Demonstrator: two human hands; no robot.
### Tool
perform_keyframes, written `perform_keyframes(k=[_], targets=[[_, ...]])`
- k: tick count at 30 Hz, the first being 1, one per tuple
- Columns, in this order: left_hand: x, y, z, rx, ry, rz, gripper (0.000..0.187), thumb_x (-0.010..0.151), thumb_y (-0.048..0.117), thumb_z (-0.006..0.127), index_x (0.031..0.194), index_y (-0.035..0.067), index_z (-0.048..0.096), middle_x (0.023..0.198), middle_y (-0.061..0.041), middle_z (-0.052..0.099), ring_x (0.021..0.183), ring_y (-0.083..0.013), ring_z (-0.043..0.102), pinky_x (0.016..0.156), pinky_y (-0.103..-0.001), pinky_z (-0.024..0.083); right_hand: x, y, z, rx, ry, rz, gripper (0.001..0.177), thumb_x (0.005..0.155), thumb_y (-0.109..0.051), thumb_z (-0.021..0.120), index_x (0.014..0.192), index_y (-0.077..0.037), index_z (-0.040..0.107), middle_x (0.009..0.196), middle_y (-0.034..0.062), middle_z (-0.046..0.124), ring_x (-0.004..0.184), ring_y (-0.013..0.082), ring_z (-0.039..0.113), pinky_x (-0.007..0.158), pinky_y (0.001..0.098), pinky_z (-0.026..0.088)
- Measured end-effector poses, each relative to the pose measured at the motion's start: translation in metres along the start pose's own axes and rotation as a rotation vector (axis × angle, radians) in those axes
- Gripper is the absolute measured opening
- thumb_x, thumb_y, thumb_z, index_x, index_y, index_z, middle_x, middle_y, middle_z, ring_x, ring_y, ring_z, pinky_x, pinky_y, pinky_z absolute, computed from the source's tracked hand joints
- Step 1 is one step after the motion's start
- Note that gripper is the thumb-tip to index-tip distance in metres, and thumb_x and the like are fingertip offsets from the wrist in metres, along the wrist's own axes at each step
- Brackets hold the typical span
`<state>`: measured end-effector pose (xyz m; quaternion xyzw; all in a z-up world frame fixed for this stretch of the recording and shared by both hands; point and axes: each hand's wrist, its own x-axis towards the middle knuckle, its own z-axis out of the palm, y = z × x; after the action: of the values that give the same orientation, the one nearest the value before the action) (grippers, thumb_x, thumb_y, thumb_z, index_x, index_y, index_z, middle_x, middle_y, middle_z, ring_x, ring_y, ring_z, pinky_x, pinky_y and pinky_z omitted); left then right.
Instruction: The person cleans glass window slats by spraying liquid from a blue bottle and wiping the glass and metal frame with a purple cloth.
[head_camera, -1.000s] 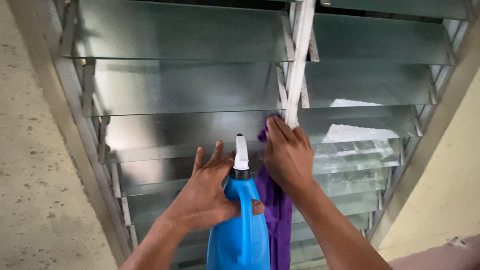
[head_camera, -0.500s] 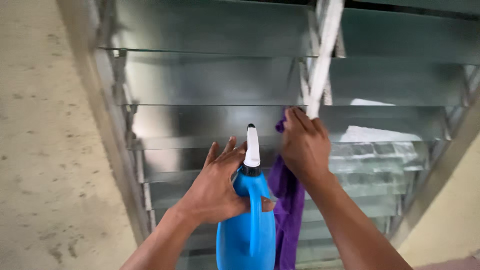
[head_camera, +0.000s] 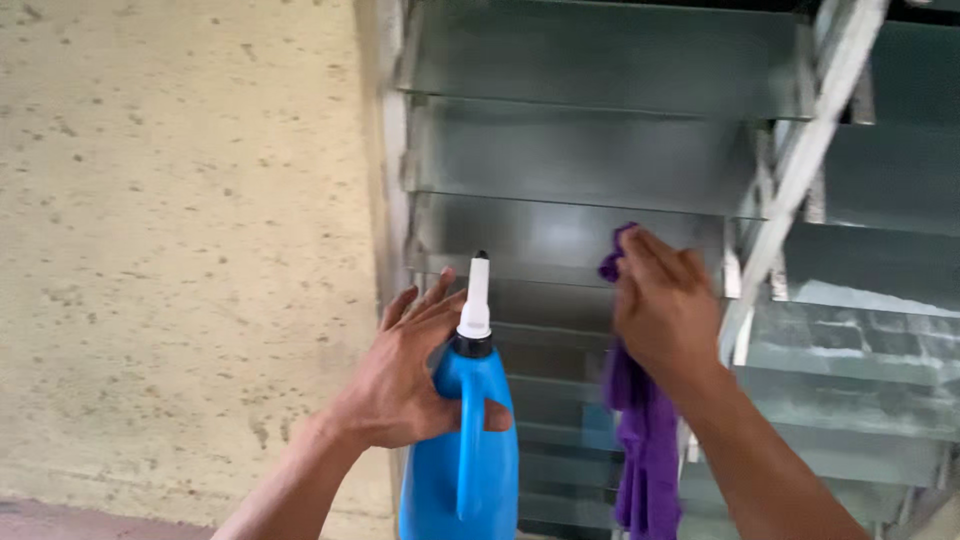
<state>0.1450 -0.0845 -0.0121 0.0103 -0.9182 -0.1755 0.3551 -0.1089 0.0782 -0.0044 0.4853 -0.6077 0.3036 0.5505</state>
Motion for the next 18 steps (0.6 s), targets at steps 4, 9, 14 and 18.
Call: perform_keyframes(k=[4, 9, 14, 18], targets=[[-0.018, -0.017, -0.027, 0.040, 0.012, -0.009, 0.115, 0.054, 0.064, 0.091, 0.147, 0.008, 0.054, 0.159, -0.014, 0.047, 0.158, -0.0335, 0.019, 0.124, -0.056, 0.008, 0.023, -0.060, 0.023, 0.130, 0.020, -0.061, 0.027, 0.097, -0.007, 0.069, 0.123, 0.001, 0.070, 0.127, 0.0178, 0.071, 0.100, 0.0320, 0.071, 0.091, 0.0428, 0.057], [-0.031, -0.037, -0.064, 0.047, -0.011, -0.020, 0.115, 0.056, 0.067, 0.089, 0.149, 0.009, 0.054, 0.157, -0.010, 0.053, 0.162, -0.0329, 0.014, 0.127, -0.057, -0.002, 0.054, -0.122, 0.056, 0.316, 0.064, -0.025, 0.028, 0.095, -0.007, 0.070, 0.120, 0.003, 0.070, 0.125, 0.0177, 0.072, 0.098, 0.0355, 0.068, 0.089, 0.0428, 0.056], [-0.041, -0.058, -0.091, 0.007, -0.011, 0.074, 0.112, 0.061, 0.067, 0.087, 0.150, 0.008, 0.054, 0.160, -0.013, 0.051, 0.162, -0.0370, 0.009, 0.126, -0.059, -0.005, 0.073, -0.166, 0.087, 0.385, 0.048, 0.019, 0.027, 0.096, -0.009, 0.069, 0.122, 0.001, 0.069, 0.125, 0.0164, 0.071, 0.100, 0.0368, 0.068, 0.091, 0.0434, 0.055], [-0.045, -0.079, -0.110, -0.022, -0.038, 0.048, 0.114, 0.057, 0.068, 0.087, 0.149, 0.010, 0.055, 0.162, -0.011, 0.048, 0.163, -0.0372, 0.007, 0.125, -0.059, -0.008, 0.074, -0.188, 0.091, 0.174, -0.092, 0.007, 0.033, 0.090, -0.010, 0.068, 0.121, 0.001, 0.069, 0.129, 0.0175, 0.070, 0.090, 0.0361, 0.064, 0.086, 0.0466, 0.051]])
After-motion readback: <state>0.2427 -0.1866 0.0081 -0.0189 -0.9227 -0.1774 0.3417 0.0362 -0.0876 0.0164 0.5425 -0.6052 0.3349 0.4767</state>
